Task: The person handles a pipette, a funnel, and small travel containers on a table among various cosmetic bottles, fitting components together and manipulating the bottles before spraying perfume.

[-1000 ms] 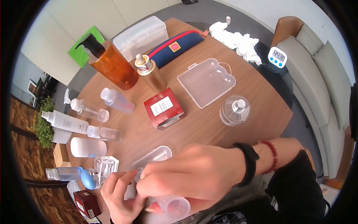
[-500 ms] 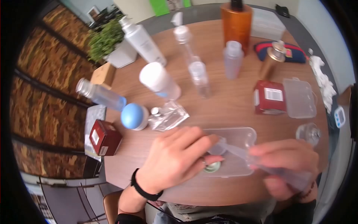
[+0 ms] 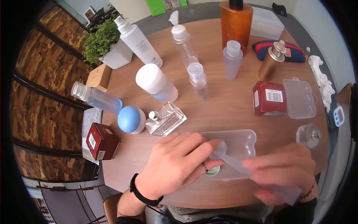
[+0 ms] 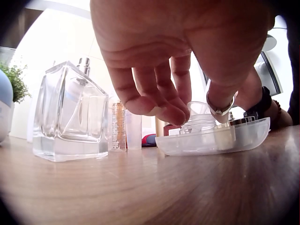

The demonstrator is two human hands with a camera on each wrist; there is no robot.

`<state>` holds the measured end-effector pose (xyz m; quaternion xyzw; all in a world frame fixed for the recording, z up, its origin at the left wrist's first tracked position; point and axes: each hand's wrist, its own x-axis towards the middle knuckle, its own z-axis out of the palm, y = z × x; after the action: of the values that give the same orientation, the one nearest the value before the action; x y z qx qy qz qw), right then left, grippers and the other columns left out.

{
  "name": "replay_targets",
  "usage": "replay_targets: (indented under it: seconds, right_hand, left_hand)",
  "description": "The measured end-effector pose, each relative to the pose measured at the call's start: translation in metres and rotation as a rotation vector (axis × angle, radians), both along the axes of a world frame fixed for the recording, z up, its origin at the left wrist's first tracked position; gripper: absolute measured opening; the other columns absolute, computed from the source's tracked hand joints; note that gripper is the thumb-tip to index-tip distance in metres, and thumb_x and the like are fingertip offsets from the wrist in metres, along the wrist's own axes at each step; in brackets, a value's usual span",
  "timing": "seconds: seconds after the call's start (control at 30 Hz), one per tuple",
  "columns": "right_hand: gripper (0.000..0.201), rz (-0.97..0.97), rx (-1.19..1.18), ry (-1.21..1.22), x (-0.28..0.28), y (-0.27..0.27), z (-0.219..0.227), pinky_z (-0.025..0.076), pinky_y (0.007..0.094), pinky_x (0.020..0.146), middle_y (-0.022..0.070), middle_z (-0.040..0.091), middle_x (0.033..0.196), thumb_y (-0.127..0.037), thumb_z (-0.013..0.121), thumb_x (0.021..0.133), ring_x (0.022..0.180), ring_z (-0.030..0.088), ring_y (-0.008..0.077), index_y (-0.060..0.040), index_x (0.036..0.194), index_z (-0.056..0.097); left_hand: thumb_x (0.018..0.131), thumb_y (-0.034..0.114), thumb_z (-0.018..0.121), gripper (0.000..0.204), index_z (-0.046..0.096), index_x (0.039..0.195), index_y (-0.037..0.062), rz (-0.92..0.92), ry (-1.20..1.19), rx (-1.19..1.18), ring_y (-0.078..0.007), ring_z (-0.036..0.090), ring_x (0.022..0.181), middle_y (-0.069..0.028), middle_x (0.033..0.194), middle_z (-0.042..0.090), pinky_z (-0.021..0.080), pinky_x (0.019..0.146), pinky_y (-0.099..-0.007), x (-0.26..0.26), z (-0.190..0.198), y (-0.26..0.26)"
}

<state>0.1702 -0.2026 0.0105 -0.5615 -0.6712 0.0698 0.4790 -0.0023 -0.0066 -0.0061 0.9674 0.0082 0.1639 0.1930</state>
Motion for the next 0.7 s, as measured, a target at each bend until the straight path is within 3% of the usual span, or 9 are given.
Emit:
replay_targets:
  seconds: [0.13,0.23,0.3,0.4,0.43,0.5,0.57,0.67,0.7]
  right_hand:
    - [0.027,0.029,0.138,0.036,0.006,0.003,-0.007,0.058,0.0261,0.058,0.0159,0.075,0.103,-0.016,0.082,0.076,0.068,0.073,0.0222,-0.0066,0.099,0.071]
    - [0.028,0.002,-0.06,-0.136,0.007,-0.001,-0.003,0.058,0.0245,0.06,0.0143,0.075,0.103,-0.018,0.084,0.076,0.067,0.072,0.0185,-0.0073,0.099,0.072]
    - [0.027,0.053,0.158,-0.095,0.004,0.004,-0.009,0.056,0.0247,0.056,0.0119,0.074,0.107,-0.018,0.085,0.077,0.062,0.069,0.0159,-0.0086,0.098,0.072]
    - [0.025,-0.007,0.109,-0.081,0.003,0.003,-0.008,0.052,0.0238,0.052,0.0104,0.072,0.111,-0.019,0.084,0.079,0.06,0.066,0.0136,-0.0087,0.098,0.071]
    - [0.025,-0.062,0.094,-0.094,-0.001,0.004,-0.012,0.052,0.0238,0.052,0.0104,0.072,0.111,-0.019,0.084,0.079,0.06,0.066,0.0136,-0.0087,0.098,0.071]
    - [0.023,0.005,0.294,-0.082,-0.004,0.0,-0.021,0.048,0.0277,0.049,0.0047,0.065,0.103,-0.017,0.074,0.083,0.06,0.065,0.0164,-0.0074,0.102,0.065]
    - [0.023,-0.042,0.361,-0.098,-0.006,-0.002,-0.015,0.048,0.0303,0.05,0.0032,0.061,0.098,-0.018,0.073,0.084,0.057,0.061,0.0169,-0.0073,0.101,0.062]
    - [0.023,-0.095,0.378,-0.07,-0.008,-0.001,-0.02,0.047,0.0317,0.05,0.003,0.059,0.095,-0.017,0.072,0.084,0.056,0.059,0.0186,-0.008,0.102,0.061]
    - [0.024,-0.064,0.365,-0.088,-0.007,0.001,-0.021,0.047,0.0274,0.049,0.0062,0.065,0.103,-0.018,0.077,0.082,0.056,0.061,0.015,-0.008,0.101,0.066]
  left_hand:
    - [0.081,0.025,0.078,0.03,0.067,0.102,0.0075,-0.001,0.027,0.006,-0.022,0.059,0.067,-0.0038,0.081,0.056,0.046,0.058,-0.0336,0.001,0.006,-0.003]
    - [0.079,0.025,0.08,0.031,0.068,0.101,0.0067,-0.044,-0.02,-0.039,-0.0229,0.059,0.066,-0.0046,0.079,0.056,0.046,0.057,-0.0348,0.003,0.004,-0.004]
    - [0.074,0.025,0.083,0.035,0.069,0.101,0.0063,0.034,0.033,0.001,-0.024,0.059,0.064,-0.0054,0.077,0.057,0.046,0.057,-0.0363,0.002,0.005,-0.005]
    - [0.069,0.025,0.087,0.04,0.07,0.1,0.0062,0.034,0.023,-0.025,-0.0241,0.06,0.064,-0.006,0.078,0.061,0.046,0.056,-0.0374,0.003,0.004,-0.007]
    - [0.055,0.007,0.071,0.043,0.069,0.098,0.0,0.068,0.062,-0.056,-0.0292,0.061,0.071,-0.0111,0.077,0.061,0.045,0.065,-0.0377,-0.001,0.007,-0.009]
    - [0.057,0.009,0.074,0.041,0.069,0.097,0.0004,0.095,0.024,-0.019,-0.0269,0.06,0.069,-0.0099,0.075,0.06,0.044,0.065,-0.036,0.0,0.009,-0.017]
    - [0.076,0.008,0.078,0.032,0.065,0.104,0.0003,0.073,0.152,-0.132,-0.036,0.061,0.077,-0.0167,0.085,0.061,0.049,0.069,-0.0406,0.002,0.021,-0.017]
    - [0.075,0.004,0.077,0.031,0.065,0.104,0.0012,0.074,0.143,-0.118,-0.035,0.059,0.075,-0.0156,0.084,0.06,0.048,0.068,-0.0407,0.001,0.026,-0.015]
    - [0.075,0.004,0.077,0.032,0.065,0.103,0.0012,0.078,0.135,-0.117,-0.0352,0.059,0.075,-0.0157,0.084,0.06,0.047,0.068,-0.0407,0.001,0.025,-0.016]
